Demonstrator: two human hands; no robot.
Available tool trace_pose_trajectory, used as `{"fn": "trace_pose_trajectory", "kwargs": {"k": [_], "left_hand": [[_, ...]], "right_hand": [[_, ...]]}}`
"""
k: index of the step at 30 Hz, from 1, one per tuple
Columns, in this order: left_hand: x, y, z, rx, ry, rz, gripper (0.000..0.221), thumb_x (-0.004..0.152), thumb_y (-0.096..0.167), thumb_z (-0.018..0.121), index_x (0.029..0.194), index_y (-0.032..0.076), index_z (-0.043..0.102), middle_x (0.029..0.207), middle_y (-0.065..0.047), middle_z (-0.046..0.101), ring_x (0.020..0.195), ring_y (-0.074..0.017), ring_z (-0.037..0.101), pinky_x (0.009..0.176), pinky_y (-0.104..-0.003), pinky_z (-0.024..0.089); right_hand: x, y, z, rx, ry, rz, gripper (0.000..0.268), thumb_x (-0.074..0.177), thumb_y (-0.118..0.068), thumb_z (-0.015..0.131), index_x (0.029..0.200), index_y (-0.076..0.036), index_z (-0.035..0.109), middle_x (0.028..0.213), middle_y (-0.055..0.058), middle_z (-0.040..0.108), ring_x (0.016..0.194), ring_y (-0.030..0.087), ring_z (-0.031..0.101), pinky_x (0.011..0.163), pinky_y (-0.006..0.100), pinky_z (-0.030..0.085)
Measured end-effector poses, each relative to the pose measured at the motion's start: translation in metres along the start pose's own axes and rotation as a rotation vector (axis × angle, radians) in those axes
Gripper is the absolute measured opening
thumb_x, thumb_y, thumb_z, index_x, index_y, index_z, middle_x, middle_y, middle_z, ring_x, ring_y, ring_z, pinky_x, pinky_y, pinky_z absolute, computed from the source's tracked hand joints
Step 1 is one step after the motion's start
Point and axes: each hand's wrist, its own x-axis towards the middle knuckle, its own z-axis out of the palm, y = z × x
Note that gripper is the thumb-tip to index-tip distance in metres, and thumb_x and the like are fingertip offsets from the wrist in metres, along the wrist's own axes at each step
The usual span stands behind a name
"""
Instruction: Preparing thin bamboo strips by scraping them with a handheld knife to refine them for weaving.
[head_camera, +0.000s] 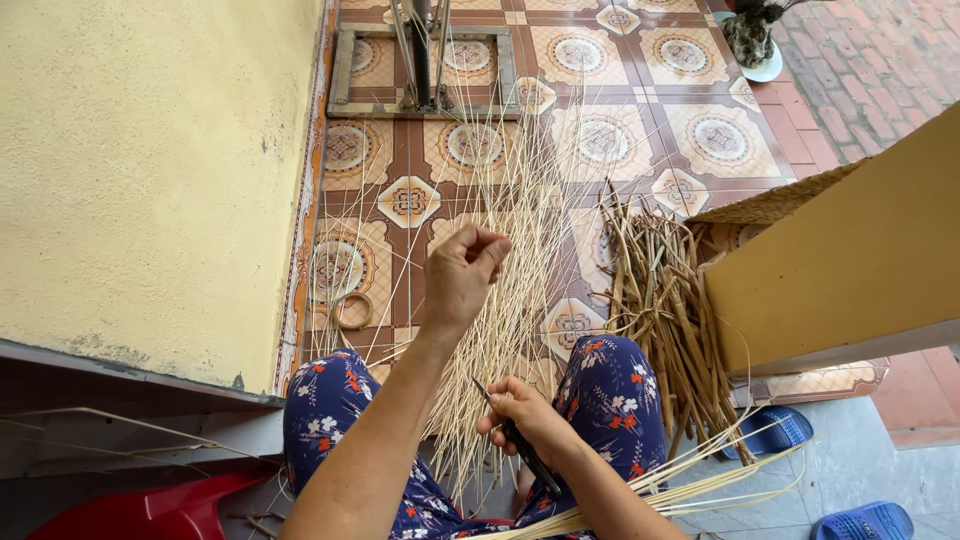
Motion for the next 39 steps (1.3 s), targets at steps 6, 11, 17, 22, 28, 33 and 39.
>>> {"fn": "trace_pose_trajectory", "kwargs": {"k": [6, 11, 17, 22, 28, 33, 39], "left_hand": [[0.018, 0.014, -0.008, 0.030, 0.017, 0.125, 0.010, 0.094, 0.022, 0.073, 0.088, 0.014, 0.072, 0.070, 0.003, 0.070, 0.061, -0.0027, 0.062, 0.052, -0.020, 0.055], [0.026, 0.029, -0.005, 0.013, 0.020, 0.130, 0.012, 0.095, 0.020, 0.070, 0.087, 0.011, 0.070, 0.071, 0.003, 0.069, 0.059, -0.0036, 0.061, 0.049, -0.020, 0.053], [0.041, 0.084, -0.010, -0.074, 0.021, 0.257, 0.017, 0.099, 0.024, 0.068, 0.090, 0.010, 0.067, 0.076, -0.001, 0.071, 0.059, -0.0053, 0.064, 0.050, -0.020, 0.057], [0.049, 0.105, -0.021, 0.047, -0.068, 0.155, 0.013, 0.096, 0.019, 0.067, 0.093, 0.006, 0.067, 0.077, -0.006, 0.073, 0.059, -0.0068, 0.069, 0.049, -0.020, 0.059], [0.051, 0.064, -0.018, 0.018, -0.117, -0.239, 0.011, 0.093, 0.013, 0.067, 0.094, 0.002, 0.068, 0.081, -0.012, 0.073, 0.060, -0.0126, 0.072, 0.053, -0.022, 0.059], [0.037, 0.019, 0.011, -0.016, -0.205, -0.305, 0.013, 0.093, 0.015, 0.066, 0.096, 0.003, 0.068, 0.082, -0.014, 0.075, 0.062, -0.0139, 0.073, 0.053, -0.021, 0.064], [0.025, -0.024, 0.030, -0.246, -0.291, -0.562, 0.015, 0.097, 0.012, 0.065, 0.101, -0.002, 0.063, 0.084, -0.014, 0.072, 0.063, -0.0168, 0.070, 0.053, -0.026, 0.061]], "right_hand": [[0.002, 0.009, -0.005, 0.059, 0.003, -0.013, 0.018, 0.106, -0.022, 0.047, 0.121, -0.011, 0.049, 0.079, 0.010, 0.070, 0.053, 0.012, 0.060, 0.039, 0.024, 0.044], [-0.004, 0.008, 0.001, 0.035, 0.010, -0.014, 0.021, 0.106, -0.020, 0.047, 0.123, -0.010, 0.049, 0.078, 0.011, 0.070, 0.053, 0.011, 0.060, 0.039, 0.024, 0.045], [0.003, 0.037, -0.003, 0.010, 0.020, 0.109, 0.026, 0.106, -0.021, 0.048, 0.127, -0.006, 0.046, 0.078, 0.010, 0.069, 0.051, 0.011, 0.058, 0.040, 0.024, 0.044], [-0.018, -0.001, -0.012, 0.306, 0.225, -0.060, 0.032, 0.103, -0.022, 0.054, 0.128, -0.002, 0.055, 0.076, 0.007, 0.063, 0.049, 0.009, 0.049, 0.040, 0.023, 0.041], [-0.040, -0.014, -0.022, 0.492, 0.307, -0.455, 0.038, 0.102, -0.022, 0.058, 0.132, 0.002, 0.062, 0.079, 0.001, 0.058, 0.048, 0.004, 0.046, 0.040, 0.022, 0.040], [-0.080, -0.060, 0.032, 0.259, 0.235, -0.562, 0.038, 0.095, -0.020, 0.055, 0.128, -0.004, 0.063, 0.098, -0.001, 0.079, 0.045, 0.003, 0.048, 0.039, 0.021, 0.040], [-0.095, -0.045, 0.023, 0.085, 0.121, -0.466, 0.027, 0.101, -0.014, 0.061, 0.119, 0.001, 0.072, 0.070, 0.006, 0.069, 0.041, 0.003, 0.043, 0.037, 0.018, 0.032]]}}
